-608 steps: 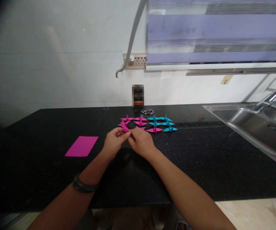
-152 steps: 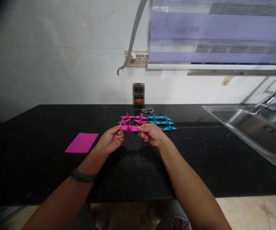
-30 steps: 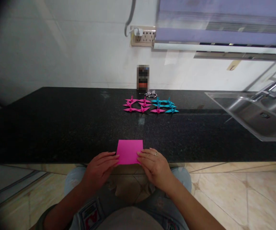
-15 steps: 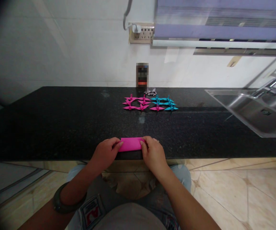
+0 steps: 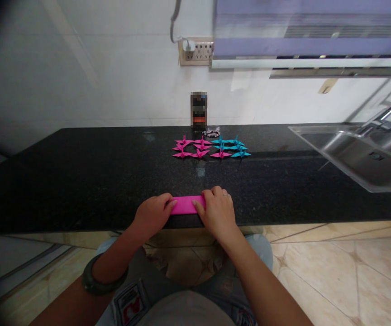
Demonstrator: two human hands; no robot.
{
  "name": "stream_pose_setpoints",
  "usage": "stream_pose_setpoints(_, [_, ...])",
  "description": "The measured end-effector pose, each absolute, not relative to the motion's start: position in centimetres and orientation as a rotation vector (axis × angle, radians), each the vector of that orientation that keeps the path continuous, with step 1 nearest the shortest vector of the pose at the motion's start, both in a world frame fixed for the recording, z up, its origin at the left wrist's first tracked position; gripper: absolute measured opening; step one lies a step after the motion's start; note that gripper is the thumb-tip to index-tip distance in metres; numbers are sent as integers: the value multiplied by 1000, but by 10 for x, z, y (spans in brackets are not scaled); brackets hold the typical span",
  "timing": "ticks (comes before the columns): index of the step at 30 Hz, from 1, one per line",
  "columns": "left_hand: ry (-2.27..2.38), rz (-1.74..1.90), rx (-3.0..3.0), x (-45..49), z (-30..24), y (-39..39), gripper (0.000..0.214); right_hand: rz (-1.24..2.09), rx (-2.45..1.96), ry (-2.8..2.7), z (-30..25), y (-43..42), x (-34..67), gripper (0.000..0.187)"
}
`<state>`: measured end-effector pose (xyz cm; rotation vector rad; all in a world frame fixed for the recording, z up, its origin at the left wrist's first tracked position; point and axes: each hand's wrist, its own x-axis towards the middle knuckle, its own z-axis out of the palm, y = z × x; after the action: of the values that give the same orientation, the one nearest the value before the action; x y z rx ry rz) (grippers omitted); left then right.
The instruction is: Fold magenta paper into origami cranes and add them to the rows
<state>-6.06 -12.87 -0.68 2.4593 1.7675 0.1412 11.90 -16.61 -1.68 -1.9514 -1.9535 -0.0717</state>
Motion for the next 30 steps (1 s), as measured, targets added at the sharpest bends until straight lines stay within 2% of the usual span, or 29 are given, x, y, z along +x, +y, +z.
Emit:
stream_pose_setpoints(9, [1714, 270, 2426, -62, -2, -132, 27, 9, -1656, -2119, -16, -162, 122, 25])
stream_pose_setpoints(13, [1695, 688, 2449, -64, -10, -148, 29, 55, -1513, -2148, -20, -164, 125, 20])
stream_pose_setpoints(16, [1421, 971, 2704, -62, -22, -167, 22, 69, -1475, -2118, -21, -168, 125, 19])
stream_pose_setpoints(18, [1238, 963, 2824, -59, -29, -176, 26, 79, -1451, -2135, -20, -172, 125, 20])
stream_pose_setpoints(22, [1200, 889, 2844, -58, -42, -183, 28, 131, -1390, -2205, -16, -182, 126, 21])
stream_pose_setpoints(26, [1095, 1059, 2828, -67, -47, -183, 26, 172, -1231, -2323, -17, -195, 127, 30])
stream_pose_setpoints(30, [1060, 1203, 2684, -75, -47, -186, 25, 126, -1133, -2277, -27, -202, 127, 28])
